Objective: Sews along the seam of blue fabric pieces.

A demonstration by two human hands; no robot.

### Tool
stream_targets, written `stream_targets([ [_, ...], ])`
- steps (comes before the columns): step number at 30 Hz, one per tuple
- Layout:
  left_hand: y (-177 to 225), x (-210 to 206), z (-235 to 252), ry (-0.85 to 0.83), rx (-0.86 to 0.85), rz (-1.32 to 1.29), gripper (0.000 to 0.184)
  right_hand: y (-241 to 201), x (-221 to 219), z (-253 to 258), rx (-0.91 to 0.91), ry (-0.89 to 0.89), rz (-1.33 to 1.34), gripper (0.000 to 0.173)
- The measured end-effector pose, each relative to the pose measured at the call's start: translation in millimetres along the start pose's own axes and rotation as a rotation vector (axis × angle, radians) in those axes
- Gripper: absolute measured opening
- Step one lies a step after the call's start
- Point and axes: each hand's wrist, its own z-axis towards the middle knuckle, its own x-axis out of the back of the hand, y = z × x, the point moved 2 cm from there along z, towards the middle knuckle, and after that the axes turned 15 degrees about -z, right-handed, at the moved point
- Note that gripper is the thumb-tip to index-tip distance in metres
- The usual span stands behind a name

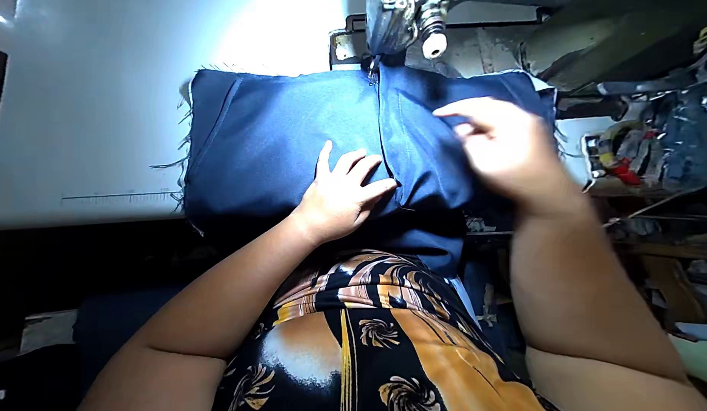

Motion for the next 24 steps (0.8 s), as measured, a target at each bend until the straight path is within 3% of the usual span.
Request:
stream_targets([
  [2,0,0,0,0.004,-0.002,0.008,0.037,-36,-24,30,0.149,-0.088,-0.026,0.048],
  [4,0,0,-1,0.01,-0.004,0.013,0.037,-43,-47,61,0.172,-0.164,-0.086,0.039],
  [6,0,-1,-1,0.012,-0.008,0.02,0.037,-36,-58,85,0.059,-0.183,-0.14,0.029],
  [8,-1,-2,-1,0.01,-0.007,0.036,0.038,-28,-58,99,-0.088,-0.238,-0.177,0.035],
  [17,-1,-4,-1,0.001,-0.013,0.034,0.039,-28,-68,105,-0.285,-0.138,-0.094,0.027],
  [24,-1,-4,-2,0.011,-0.014,0.037,0.038,-32,-74,109,-0.142,-0.092,-0.162,0.029],
])
